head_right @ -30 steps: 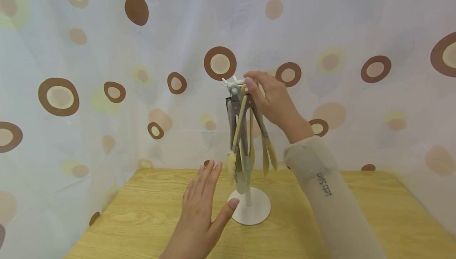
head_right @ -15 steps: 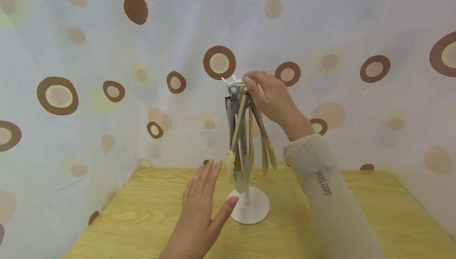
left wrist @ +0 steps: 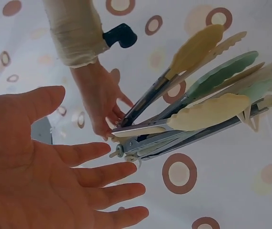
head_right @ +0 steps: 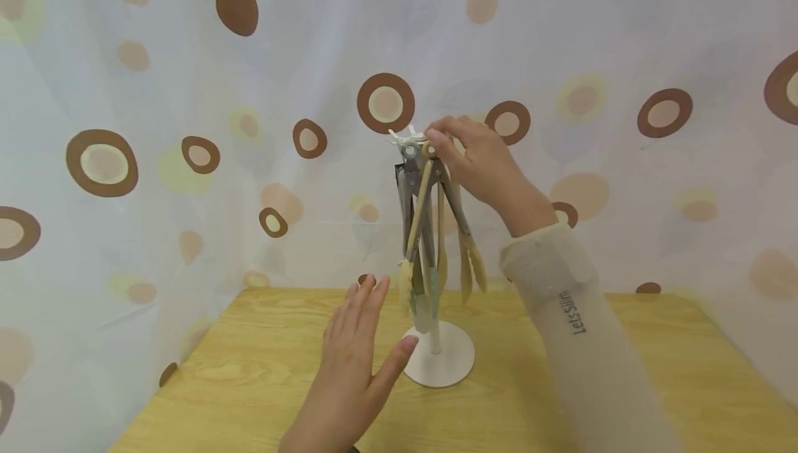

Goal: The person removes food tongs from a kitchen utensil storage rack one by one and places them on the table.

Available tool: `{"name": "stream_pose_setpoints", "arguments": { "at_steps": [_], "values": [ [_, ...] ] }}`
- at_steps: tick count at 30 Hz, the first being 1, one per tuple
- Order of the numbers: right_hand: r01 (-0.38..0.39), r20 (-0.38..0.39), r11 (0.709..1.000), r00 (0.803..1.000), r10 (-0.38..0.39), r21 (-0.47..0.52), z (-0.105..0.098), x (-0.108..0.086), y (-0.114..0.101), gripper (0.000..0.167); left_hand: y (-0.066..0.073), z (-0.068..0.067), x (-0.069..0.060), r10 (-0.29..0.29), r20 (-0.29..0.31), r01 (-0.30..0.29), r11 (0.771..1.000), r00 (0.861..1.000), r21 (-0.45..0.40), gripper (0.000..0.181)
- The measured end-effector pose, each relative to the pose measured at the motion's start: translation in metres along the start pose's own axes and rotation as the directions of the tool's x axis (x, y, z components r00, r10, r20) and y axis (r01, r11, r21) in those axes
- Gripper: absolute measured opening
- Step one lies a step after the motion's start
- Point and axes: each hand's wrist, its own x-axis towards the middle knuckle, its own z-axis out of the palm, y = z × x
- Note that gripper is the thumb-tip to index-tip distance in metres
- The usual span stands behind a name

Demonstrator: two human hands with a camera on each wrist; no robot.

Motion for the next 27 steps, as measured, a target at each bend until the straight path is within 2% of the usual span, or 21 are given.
{"name": "stream_pose_setpoints", "arguments": {
  "at_steps": [2, 5, 12, 15, 20, 22, 24, 27],
  "values": [
    [-0.015, 0.019, 1.000, 1.000, 0.015, -0.008, -0.002, -0.001, -0.001, 0.042, -0.003, 0.002, 0.002, 0.012, -0.009, -0.012, 1.000, 1.000, 0.013, 0.066],
    [-0.041, 0.042, 0.999, 0.998, 0.041, -0.006, -0.005, -0.001, -0.003, 0.041, -0.008, 0.005, 0.007, 0.055, -0.053, -0.053, 0.998, 0.997, 0.042, 0.064],
    [-0.068, 0.071, 0.998, 0.995, 0.068, 0.005, -0.009, -0.003, -0.007, 0.042, -0.020, 0.011, 0.028, 0.176, -0.159, -0.163, 0.983, 0.972, 0.089, 0.056],
    [-0.084, 0.075, 0.996, 0.994, 0.083, 0.015, -0.009, -0.003, -0.009, 0.042, -0.029, 0.012, 0.041, 0.239, -0.228, -0.219, 0.969, 0.944, 0.112, 0.049],
    [-0.096, 0.079, 0.995, 0.993, 0.093, 0.035, -0.006, -0.002, -0.009, 0.042, -0.048, 0.016, 0.066, 0.329, -0.355, -0.287, 0.943, 0.875, 0.166, 0.033],
    [-0.102, 0.086, 0.994, 0.991, 0.098, 0.037, -0.005, -0.001, -0.011, 0.043, -0.055, 0.017, 0.076, 0.335, -0.378, -0.290, 0.942, 0.863, 0.171, 0.028],
    [-0.107, 0.093, 0.994, 0.990, 0.103, 0.035, -0.004, -0.001, -0.012, 0.043, -0.062, 0.018, 0.086, 0.324, -0.384, -0.280, 0.946, 0.865, 0.166, 0.025],
    [-0.111, 0.098, 0.993, 0.989, 0.108, 0.032, -0.003, -0.001, -0.013, 0.043, -0.070, 0.019, 0.100, 0.268, -0.359, -0.245, 0.963, 0.894, 0.110, 0.023]
  ]
}}
